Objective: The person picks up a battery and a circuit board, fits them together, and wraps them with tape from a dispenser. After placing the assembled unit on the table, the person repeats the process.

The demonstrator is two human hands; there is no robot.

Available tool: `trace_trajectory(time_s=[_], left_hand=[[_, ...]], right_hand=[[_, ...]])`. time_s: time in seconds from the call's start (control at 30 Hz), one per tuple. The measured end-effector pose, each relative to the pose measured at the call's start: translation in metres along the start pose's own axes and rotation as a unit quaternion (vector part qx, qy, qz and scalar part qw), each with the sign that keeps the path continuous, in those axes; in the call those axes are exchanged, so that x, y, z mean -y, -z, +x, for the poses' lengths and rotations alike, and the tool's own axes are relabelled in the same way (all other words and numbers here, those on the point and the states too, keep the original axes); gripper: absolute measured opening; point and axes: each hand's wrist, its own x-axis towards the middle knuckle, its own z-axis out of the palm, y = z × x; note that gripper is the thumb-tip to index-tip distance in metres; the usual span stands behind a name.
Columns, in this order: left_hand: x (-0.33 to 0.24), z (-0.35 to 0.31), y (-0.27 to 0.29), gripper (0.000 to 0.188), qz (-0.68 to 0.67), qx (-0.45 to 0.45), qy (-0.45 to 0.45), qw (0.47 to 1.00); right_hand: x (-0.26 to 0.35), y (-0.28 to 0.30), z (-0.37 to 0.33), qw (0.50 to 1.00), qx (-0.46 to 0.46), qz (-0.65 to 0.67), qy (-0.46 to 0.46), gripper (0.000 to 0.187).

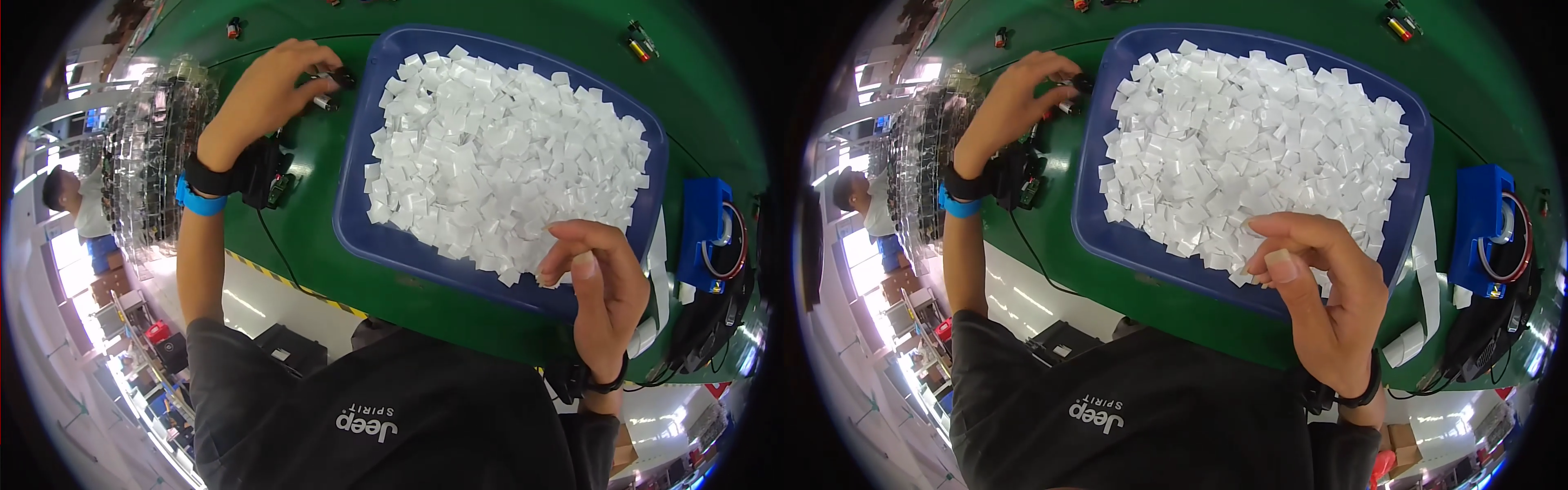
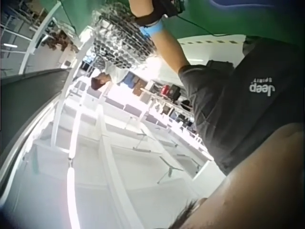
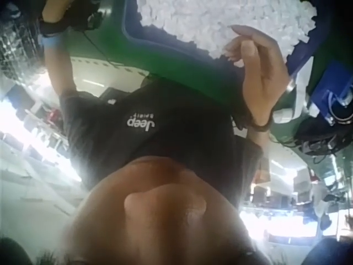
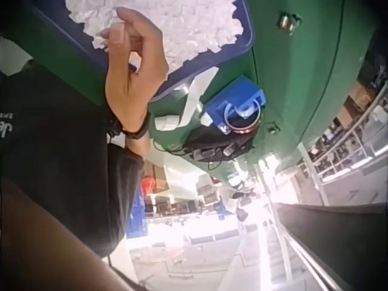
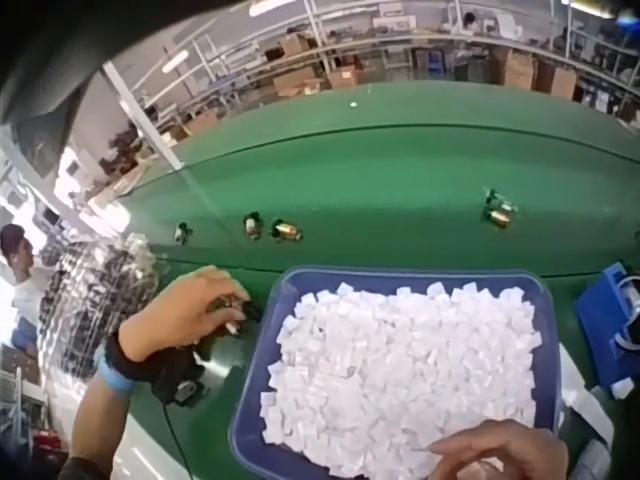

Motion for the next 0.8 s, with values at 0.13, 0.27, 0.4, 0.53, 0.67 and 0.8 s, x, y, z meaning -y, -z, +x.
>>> trace_trajectory(time_s=[0.13, 0.27, 0.4, 0.53, 0.67, 0.8], left_hand=[[-0.001, -0.006, 0.025, 0.023, -0.091, -0.030, 0.077, 0.992], [-0.047, 0.003, 0.034, 0.022, -0.328, -0.057, 0.134, 0.933], [-0.139, 0.019, 0.008, 0.025, -0.684, 0.026, 0.131, 0.717], [-0.192, 0.017, -0.009, 0.030, -0.785, 0.072, 0.133, 0.600], [-0.209, 0.020, -0.013, 0.034, -0.809, 0.049, 0.142, 0.568], [-0.211, 0.020, -0.023, 0.037, -0.710, 0.013, 0.091, 0.698]], right_hand=[[0.001, -0.001, -0.001, 1.000, -0.001, 0.001, 0.003, 0.019], [0.003, -0.005, -0.004, 1.000, -0.021, -0.013, 0.014, 0.022], [-0.004, -0.004, 0.000, 0.990, -0.055, -0.078, 0.101, 0.028], [-0.004, -0.002, 0.008, 0.953, -0.077, -0.206, 0.210, 0.026], [-0.009, 0.005, 0.011, 0.915, -0.111, -0.300, 0.244, 0.029], [-0.012, 0.012, 0.012, 0.876, -0.106, -0.357, 0.306, 0.028]])
